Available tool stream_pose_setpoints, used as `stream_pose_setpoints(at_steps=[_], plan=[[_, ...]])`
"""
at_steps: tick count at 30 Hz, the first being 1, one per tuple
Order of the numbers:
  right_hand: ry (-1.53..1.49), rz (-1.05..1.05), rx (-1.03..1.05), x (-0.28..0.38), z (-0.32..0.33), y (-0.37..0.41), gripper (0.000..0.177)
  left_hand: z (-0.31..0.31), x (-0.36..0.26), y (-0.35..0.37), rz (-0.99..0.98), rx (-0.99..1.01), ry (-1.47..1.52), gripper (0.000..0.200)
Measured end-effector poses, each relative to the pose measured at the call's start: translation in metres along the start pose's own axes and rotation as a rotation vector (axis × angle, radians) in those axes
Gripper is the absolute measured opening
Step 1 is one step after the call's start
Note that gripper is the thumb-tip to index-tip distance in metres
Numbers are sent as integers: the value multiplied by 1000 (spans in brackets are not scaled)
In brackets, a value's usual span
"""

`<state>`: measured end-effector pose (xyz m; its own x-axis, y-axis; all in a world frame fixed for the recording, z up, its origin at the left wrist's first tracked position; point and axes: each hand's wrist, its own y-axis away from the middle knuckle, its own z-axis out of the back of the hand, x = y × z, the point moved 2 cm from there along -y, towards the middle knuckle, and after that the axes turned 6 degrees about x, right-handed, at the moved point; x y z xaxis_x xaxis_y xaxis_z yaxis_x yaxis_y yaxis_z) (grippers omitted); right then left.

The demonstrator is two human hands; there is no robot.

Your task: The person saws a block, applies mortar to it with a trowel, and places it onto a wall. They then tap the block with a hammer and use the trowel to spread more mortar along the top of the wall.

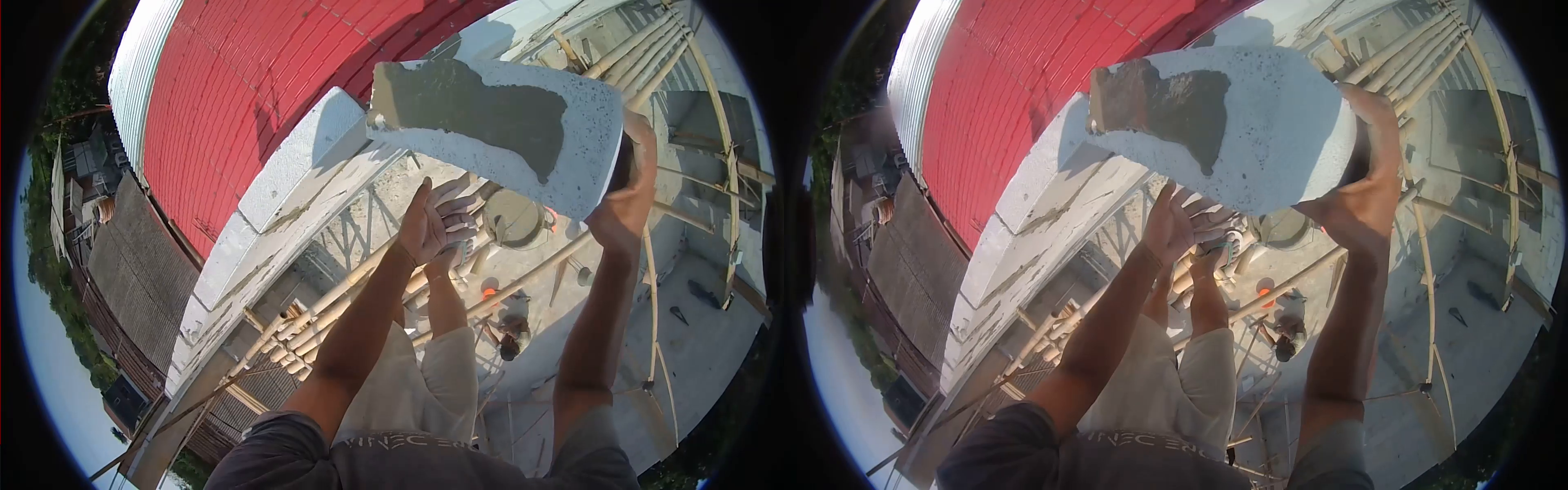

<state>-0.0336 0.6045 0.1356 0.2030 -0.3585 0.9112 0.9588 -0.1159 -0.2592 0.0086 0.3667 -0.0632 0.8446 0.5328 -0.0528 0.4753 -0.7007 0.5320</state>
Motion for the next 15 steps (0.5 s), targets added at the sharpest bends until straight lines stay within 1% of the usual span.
stream_pose_setpoints(at_steps=[1, 2, 3, 4, 5, 6, 7, 8, 10, 12, 14, 15], plan=[[161, 127, 22, 19, 0, -30, 79, -6, -4, 13, -16, 1, 11, 51], [322, 248, 39, 36, 0, -57, 68, -8, -8, 28, -187, -170, -318, 48], [323, 249, 49, 39, 3, -87, 68, -12, -13, 45, -351, -342, -650, 45], [639, 290, 74, 37, 5, -118, 70, -24, -26, 65, -517, -371, -858, 37], [958, 328, 93, 37, 6, -134, 72, -19, -40, 79, -738, -299, -959, 30], [1081, 340, 154, 38, 0, -152, 71, -28, -60, 96, -857, -336, -1055, 25], [1102, 342, 232, 40, -10, -169, 70, -36, -83, 108, -1017, -399, -1214, 23], [1127, 341, 304, 41, -21, -183, 69, -49, -110, 115, -1159, -482, -1296, 26], [1149, 318, 443, 39, -46, -201, 68, -70, -166, 117, -1190, -624, -1418, 31], [1148, 282, 561, 31, -71, -211, 66, -71, -217, 103, -1201, -543, -1473, 40], [1138, 243, 676, 16, -93, -215, 65, -78, -250, 81, -1092, -383, -1508, 52], [1128, 214, 727, 6, -102, -216, 64, -86, -257, 72, -1085, -383, -1492, 52]])
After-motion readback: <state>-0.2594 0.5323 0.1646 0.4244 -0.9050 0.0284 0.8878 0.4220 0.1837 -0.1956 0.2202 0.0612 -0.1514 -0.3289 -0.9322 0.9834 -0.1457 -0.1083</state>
